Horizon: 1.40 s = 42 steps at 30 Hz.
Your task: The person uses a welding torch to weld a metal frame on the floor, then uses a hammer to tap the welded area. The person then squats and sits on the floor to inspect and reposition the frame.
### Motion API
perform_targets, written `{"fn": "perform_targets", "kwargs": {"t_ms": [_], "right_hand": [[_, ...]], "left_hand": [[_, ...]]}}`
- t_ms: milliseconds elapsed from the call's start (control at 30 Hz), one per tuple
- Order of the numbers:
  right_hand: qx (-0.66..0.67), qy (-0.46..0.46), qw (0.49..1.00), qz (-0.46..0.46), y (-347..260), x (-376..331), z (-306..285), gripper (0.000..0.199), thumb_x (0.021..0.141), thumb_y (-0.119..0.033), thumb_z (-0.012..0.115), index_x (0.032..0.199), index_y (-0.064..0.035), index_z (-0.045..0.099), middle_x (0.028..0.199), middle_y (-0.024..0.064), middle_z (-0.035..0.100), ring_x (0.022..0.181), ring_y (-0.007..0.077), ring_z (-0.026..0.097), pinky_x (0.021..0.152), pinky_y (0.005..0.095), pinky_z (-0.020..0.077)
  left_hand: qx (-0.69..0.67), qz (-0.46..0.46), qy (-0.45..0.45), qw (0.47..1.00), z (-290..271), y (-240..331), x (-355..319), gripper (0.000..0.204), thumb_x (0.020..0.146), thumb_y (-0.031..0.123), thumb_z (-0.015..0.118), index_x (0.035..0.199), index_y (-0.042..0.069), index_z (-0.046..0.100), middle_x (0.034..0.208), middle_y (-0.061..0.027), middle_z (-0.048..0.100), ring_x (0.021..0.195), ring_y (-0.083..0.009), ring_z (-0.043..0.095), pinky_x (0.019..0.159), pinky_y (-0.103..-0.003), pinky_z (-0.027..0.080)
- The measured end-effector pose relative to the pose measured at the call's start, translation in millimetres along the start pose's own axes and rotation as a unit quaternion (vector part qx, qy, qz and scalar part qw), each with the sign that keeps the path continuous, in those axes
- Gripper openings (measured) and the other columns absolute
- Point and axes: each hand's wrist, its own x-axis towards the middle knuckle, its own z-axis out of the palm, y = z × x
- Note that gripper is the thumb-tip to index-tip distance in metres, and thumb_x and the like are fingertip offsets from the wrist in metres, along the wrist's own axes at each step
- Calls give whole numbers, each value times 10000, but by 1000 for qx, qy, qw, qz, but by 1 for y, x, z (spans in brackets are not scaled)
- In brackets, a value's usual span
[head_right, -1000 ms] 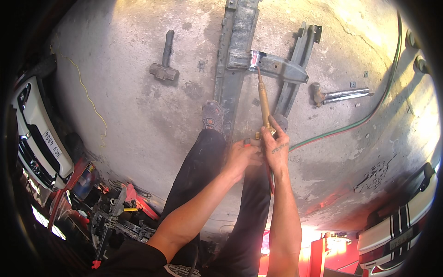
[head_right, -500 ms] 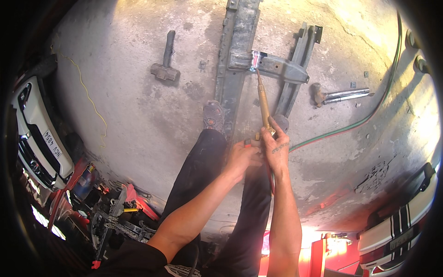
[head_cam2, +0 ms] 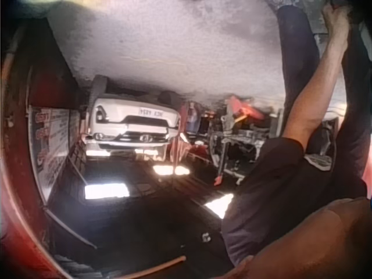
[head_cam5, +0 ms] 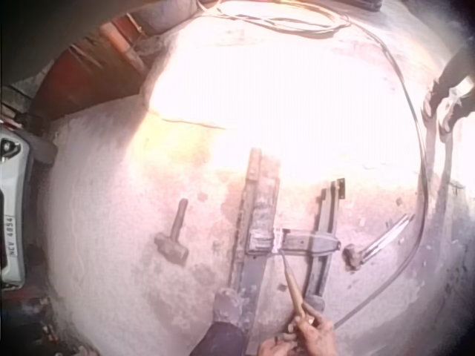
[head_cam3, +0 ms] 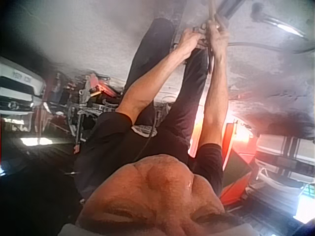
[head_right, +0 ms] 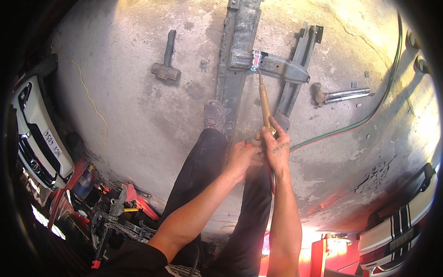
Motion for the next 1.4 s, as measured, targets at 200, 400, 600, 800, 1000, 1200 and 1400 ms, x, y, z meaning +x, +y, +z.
{"fn": "perform_targets", "kwargs": {"t_ms": [200,400,600,800,1000,1200,1400], "right_hand": [[-6,-1,1000,12,-5,-2,1,576,945,-204,649,1436,61,507,766,35,637,624,69,533,533,240,437],[-16,1,1000,14,-5,-2,1,571,945,-197,648,1434,62,508,766,31,633,625,73,534,532,243,436],[-7,5,1000,13,0,0,1,574,943,-204,653,1431,62,512,772,33,636,630,77,537,538,247,443],[-3,0,1000,15,2,0,-1,584,938,-211,657,1437,55,509,794,51,661,627,81,549,536,249,454],[14,16,1000,-2,4,0,1,536,948,-206,679,1407,40,549,764,7,616,601,65,559,484,235,418],[18,5,1000,-5,-5,3,0,566,951,-184,653,1439,58,504,790,15,633,652,63,536,564,226,437],[22,6,1000,-1,-7,4,-1,568,952,-185,657,1435,70,501,800,17,636,660,61,535,569,223,435]], "left_hand": [[3,-4,5,1000,0,1,-1,225,929,61,577,1123,-25,652,952,-110,686,811,-188,698,653,-309,588],[7,-5,7,1000,1,1,-2,232,932,67,578,1133,-22,654,948,-107,688,812,-187,698,649,-307,585],[9,-2,7,1000,1,-1,0,235,935,69,577,1138,-19,655,954,-104,689,807,-181,694,645,-306,585],[9,1,4,1000,-1,-3,1,228,935,64,573,1132,-21,650,956,-103,686,805,-177,687,635,-308,588],[-1,7,-7,1000,0,-2,0,227,941,71,575,1134,-24,647,969,-102,684,809,-175,687,646,-313,593],[-16,20,-11,1000,3,1,0,261,958,52,519,1182,-55,599,961,-120,686,710,-188,688,631,-314,574],[-18,17,-26,999,2,3,0,297,968,64,517,1229,-61,586,989,-116,682,730,-187,688,648,-315,572]]}}
